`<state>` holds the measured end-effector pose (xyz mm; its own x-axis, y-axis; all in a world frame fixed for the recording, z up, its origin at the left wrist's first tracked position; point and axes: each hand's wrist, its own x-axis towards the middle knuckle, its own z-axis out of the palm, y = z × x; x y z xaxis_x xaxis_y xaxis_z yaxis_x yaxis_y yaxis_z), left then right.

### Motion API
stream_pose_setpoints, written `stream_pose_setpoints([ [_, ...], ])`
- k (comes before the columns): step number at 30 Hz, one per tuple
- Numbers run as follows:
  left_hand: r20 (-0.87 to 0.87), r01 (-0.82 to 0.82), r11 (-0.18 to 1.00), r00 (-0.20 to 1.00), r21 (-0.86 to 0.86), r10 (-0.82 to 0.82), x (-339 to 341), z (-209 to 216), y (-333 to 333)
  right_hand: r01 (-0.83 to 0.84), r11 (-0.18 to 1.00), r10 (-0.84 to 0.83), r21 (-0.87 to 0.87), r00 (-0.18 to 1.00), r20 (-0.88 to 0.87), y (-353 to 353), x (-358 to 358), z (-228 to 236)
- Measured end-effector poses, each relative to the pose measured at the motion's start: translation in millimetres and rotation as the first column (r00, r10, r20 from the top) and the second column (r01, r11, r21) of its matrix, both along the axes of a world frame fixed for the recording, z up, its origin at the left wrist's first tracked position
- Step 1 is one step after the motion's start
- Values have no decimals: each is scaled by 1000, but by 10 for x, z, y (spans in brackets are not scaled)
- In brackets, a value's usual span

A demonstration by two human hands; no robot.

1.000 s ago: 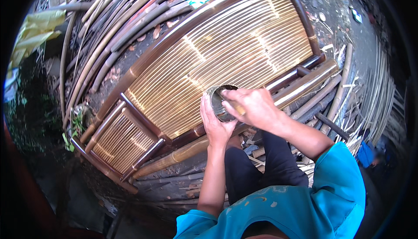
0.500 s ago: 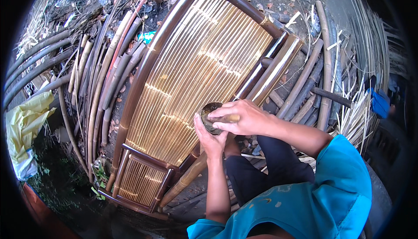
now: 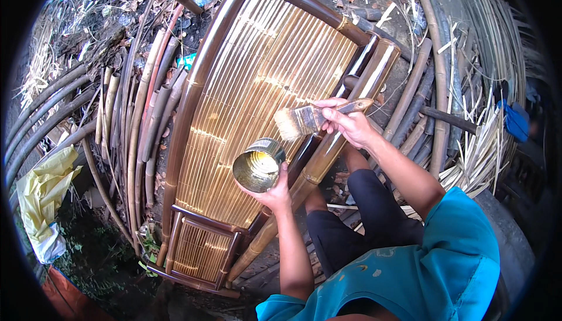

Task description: The person paints a bamboo chair with a dark varnish using a brush. They dip the brush into a can and apply the finish to the legs, frame, and slatted seat of the chair.

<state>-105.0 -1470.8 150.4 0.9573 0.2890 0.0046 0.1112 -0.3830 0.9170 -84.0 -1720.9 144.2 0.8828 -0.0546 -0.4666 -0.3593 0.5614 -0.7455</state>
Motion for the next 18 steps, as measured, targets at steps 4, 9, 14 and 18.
stream_pose_setpoints([
  [4,64,-38,991,997,124,30,8,-105,225,-336,774,394,-537,919,-6,45,192,-575],
  [9,58,-51,996,997,80,46,81,-29,329,-631,108,787,-768,526,-322,184,520,-1202],
  [14,18,-81,996,997,27,81,-14,5,519,-412,150,260,-899,894,-366,-1278,1140,-1457],
  [18,7,-61,993,998,-105,62,-18,-21,490,-306,36,47,-951,951,-305,-1412,1198,-1533],
])
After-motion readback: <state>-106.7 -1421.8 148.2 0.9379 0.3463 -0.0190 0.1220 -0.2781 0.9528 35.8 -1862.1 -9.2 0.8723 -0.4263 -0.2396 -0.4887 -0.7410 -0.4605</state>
